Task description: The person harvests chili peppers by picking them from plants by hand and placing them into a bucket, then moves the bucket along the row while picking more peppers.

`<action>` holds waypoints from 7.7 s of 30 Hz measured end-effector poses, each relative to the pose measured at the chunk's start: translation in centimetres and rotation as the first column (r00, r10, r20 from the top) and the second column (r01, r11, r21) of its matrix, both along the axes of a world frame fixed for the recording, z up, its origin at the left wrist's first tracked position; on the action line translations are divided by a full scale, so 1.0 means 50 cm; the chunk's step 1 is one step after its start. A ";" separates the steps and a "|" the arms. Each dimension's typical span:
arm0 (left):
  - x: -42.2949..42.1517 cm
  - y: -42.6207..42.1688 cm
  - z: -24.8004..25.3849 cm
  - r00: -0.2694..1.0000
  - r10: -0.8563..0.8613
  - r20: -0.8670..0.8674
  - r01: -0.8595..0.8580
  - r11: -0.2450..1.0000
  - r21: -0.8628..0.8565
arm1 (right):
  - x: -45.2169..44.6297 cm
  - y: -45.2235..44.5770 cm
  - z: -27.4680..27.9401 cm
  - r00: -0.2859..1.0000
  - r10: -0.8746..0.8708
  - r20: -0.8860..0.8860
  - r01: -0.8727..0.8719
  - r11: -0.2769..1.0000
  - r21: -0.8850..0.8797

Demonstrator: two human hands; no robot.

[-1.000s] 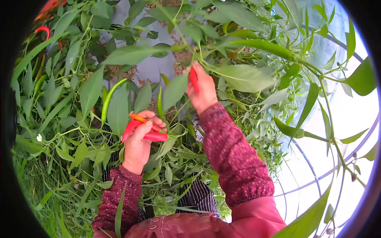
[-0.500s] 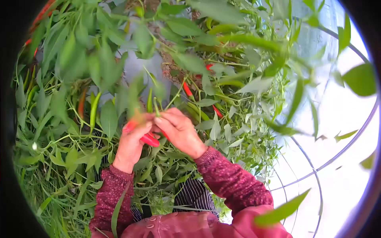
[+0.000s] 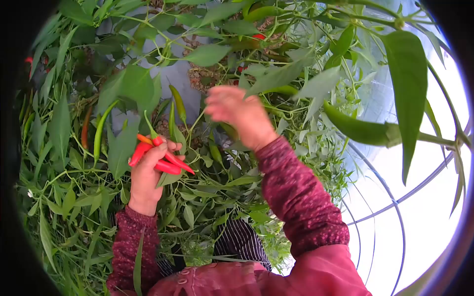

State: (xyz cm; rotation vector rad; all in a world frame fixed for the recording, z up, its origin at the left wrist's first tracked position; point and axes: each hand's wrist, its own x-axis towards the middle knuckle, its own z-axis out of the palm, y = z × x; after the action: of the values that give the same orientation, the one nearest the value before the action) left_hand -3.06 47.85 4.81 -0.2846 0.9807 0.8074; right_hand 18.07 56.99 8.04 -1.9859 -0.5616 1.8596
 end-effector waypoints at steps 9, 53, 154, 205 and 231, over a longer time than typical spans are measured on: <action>0.009 -0.011 -0.008 0.998 -0.050 -0.036 0.051 0.998 0.046 | 0.263 0.058 -0.172 0.956 -0.222 0.191 0.193 0.968 0.159; 0.015 0.007 0.018 0.972 -0.062 0.227 0.008 0.973 0.231 | 0.150 0.048 0.274 0.604 0.525 0.600 -0.576 0.808 -0.126; 0.004 -0.011 -0.011 0.949 0.145 0.278 -0.159 0.987 0.028 | 0.369 0.271 -0.122 0.692 0.266 0.671 -0.646 0.643 0.412; -0.702 0.684 0.465 0.806 0.359 -0.471 -0.150 0.893 0.424 | -0.830 0.594 0.444 0.912 0.158 -0.379 0.141 0.745 0.652; -0.775 0.060 0.051 -0.569 0.015 -0.822 0.751 -0.397 -0.527 | -0.997 0.660 0.063 -0.270 0.318 0.909 -0.961 -0.151 -0.233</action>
State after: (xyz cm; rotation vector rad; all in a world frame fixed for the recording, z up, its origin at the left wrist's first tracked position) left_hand -41.83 50.87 7.34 2.1177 1.2008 -0.6623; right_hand -31.77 89.98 11.20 -1.5303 -3.1479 0.1957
